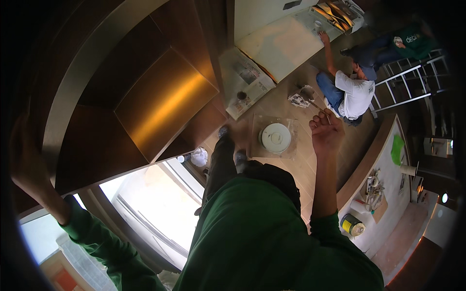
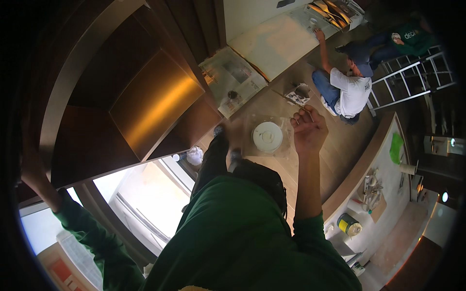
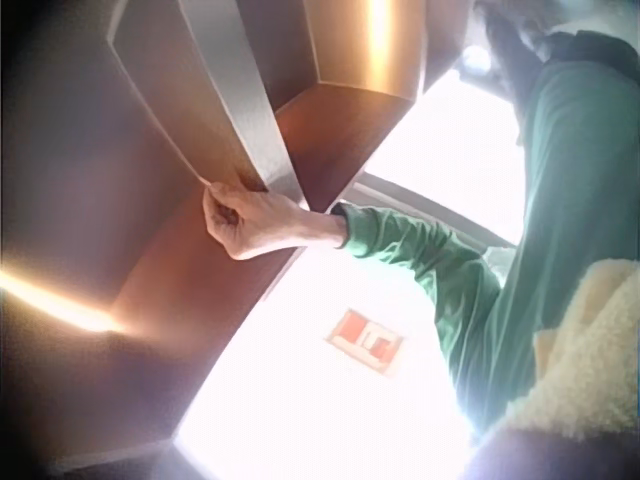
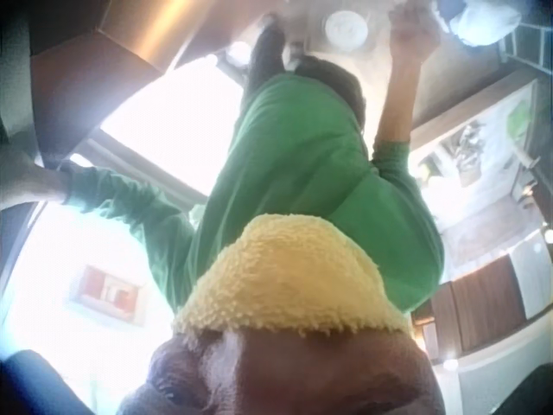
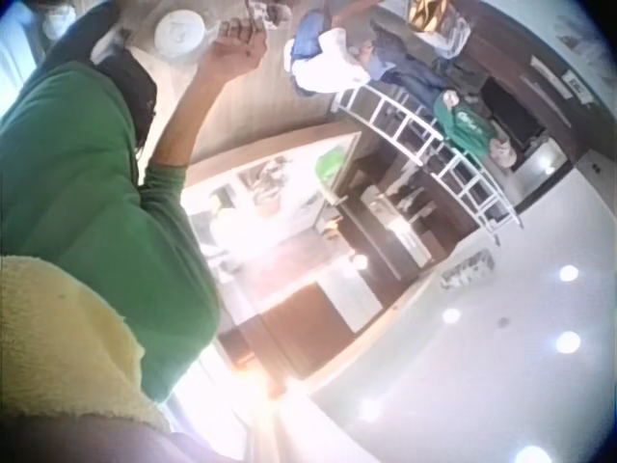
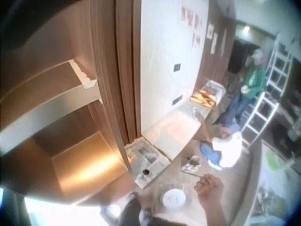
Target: The person applies gold leaf to a recessed wooden panel. They use a small brush to press the leaf into place and a cloth to smooth the surface, working along the edges and corners of the panel.
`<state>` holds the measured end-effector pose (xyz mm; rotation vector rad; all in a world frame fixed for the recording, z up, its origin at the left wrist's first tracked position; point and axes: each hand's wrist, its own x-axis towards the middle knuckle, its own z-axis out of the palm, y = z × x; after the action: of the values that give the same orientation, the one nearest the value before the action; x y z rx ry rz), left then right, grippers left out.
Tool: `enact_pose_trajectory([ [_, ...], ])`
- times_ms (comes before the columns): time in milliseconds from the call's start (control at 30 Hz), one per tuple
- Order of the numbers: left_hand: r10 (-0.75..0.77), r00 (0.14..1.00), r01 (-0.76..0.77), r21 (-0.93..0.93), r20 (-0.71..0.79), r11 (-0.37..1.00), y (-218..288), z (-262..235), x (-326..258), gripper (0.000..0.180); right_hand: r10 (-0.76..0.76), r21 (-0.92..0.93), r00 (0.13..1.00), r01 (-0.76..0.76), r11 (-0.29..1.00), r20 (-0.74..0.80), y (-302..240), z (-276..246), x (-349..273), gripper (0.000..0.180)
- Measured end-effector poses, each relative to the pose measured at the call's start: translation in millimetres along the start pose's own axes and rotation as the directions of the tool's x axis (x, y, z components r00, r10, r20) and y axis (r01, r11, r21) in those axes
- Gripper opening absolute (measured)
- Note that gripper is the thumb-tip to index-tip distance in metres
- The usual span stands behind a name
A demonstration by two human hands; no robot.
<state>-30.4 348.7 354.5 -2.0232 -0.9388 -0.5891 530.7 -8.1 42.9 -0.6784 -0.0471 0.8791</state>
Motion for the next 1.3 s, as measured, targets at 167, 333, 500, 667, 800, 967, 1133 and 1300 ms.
enact_pose_trajectory([
  [167, -0.437, 0.899, 0.436, -0.124, 0.020, 0.891, 50, -13, 0, 0.029, 0.007, -0.018, 1.000, -0.007, 1.000, -0.026, -6, -2, 5, 0.031],
  [333, -0.489, 0.871, 0.491, -0.111, 0.051, 0.864, 70, -7, 4, 0.029, -0.026, -0.028, 0.997, 0.024, 0.999, -0.069, -8, -9, -9, 0.027],
  [500, -0.538, 0.834, 0.547, -0.319, 0.123, 0.774, 51, 3, -15, 0.032, -0.025, 0.009, 0.998, 0.026, 1.000, -0.054, -1, -4, 0, 0.027],
  [667, -0.488, 0.861, 0.503, -0.383, 0.145, 0.775, 45, 28, -22, 0.034, -0.044, 0.052, 0.998, 0.042, 0.998, 0.042, -10, 19, 10, 0.026],
  [800, -0.405, 0.908, 0.410, -0.404, 0.102, 0.818, 48, 38, -16, 0.033, -0.093, 0.108, 0.983, 0.076, 0.991, 0.157, -22, 41, 8, 0.028],
  [967, -0.551, 0.834, 0.461, -0.589, 0.031, 0.664, 49, 11, -29, 0.030, -0.057, 0.188, 0.941, -0.007, 0.982, 0.333, -20, 107, 1, 0.030],
  [1133, -0.609, 0.790, 0.528, -0.592, 0.078, 0.609, 118, -32, 17, 0.039, -0.194, 0.259, 0.773, 0.040, 0.965, 0.604, -24, 209, -11, 0.029],
  [1300, -0.472, 0.844, 0.285, -0.531, -0.255, 0.798, 118, -38, 21, 0.035, -0.287, 0.291, 0.476, 0.067, 0.954, 0.831, -7, 353, -36, 0.031],
])
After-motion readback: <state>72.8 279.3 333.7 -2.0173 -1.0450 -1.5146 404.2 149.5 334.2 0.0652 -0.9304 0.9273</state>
